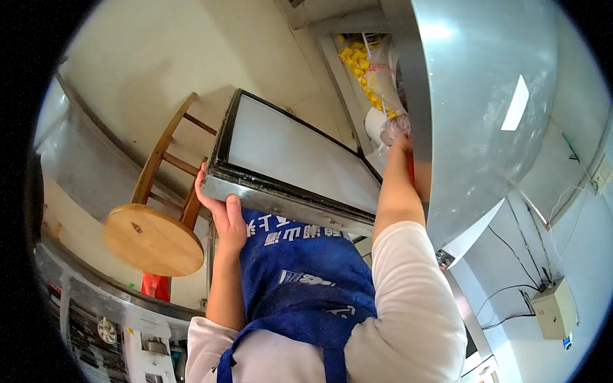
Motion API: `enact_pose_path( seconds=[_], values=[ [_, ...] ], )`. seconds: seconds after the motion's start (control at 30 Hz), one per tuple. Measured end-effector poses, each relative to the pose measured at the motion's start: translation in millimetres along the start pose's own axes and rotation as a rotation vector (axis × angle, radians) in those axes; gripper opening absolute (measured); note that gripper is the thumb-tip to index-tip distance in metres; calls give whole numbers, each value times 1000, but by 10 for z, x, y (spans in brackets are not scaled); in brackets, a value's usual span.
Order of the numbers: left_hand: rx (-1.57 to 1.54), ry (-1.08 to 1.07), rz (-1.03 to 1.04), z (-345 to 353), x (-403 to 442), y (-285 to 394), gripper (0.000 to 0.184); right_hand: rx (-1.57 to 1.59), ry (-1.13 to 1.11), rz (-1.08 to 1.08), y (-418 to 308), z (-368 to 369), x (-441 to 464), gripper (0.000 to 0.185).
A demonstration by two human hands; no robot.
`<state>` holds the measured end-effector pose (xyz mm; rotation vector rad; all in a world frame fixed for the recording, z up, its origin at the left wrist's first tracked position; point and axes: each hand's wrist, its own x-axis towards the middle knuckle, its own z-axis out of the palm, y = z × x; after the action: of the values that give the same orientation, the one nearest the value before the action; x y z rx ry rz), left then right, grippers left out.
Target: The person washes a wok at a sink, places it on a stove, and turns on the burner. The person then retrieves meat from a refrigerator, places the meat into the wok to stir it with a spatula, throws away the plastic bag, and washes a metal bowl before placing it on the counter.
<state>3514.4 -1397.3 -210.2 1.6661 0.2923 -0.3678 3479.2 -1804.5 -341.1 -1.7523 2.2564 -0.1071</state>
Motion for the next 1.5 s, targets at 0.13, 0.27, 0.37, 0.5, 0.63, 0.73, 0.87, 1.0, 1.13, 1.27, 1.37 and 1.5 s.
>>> enact_pose_path(
  seconds=[0.13,0.27,0.37,0.5,0.63,0.73,0.87,1.0,1.13,1.27,1.37,1.5],
  values=[
    [22,-21,-32,-14,15,92,67,110,-104,-89,518,108,104,39],
    [320,50,-21,-32,6,-14,67,717,-817,282,74,-668,-923,9],
    [174,106,-149,144,95,-57,67,800,-1185,362,-338,-1600,-1605,16],
    [-252,-71,-511,451,504,336,67,882,-1149,-91,-896,-2639,-2717,22],
    [-595,-218,-401,452,380,821,52,550,-1093,-1298,-936,-2962,-2930,26],
    [-814,-142,-374,24,-50,1280,46,344,-1081,-1636,-1048,-3198,-3171,26],
    [4,325,71,-500,-1056,1766,35,151,-1451,-1655,-841,-3203,-3205,29],
    [505,546,398,-408,-1916,2227,54,-78,-1750,-1842,-677,-3304,-3351,31],
    [838,687,330,-322,-2580,2327,73,-142,-1978,-2369,-462,-3625,-3684,30],
    [687,863,168,-219,-3252,2139,77,21,-2240,-2688,-50,-3890,-3903,27],
    [528,1043,101,-140,-3861,1829,78,-249,-2612,-2350,463,-4273,-4088,22],
    [78,1320,19,80,-4713,1514,75,-853,-2983,-1459,1226,-4121,-4129,18]
  ],
)
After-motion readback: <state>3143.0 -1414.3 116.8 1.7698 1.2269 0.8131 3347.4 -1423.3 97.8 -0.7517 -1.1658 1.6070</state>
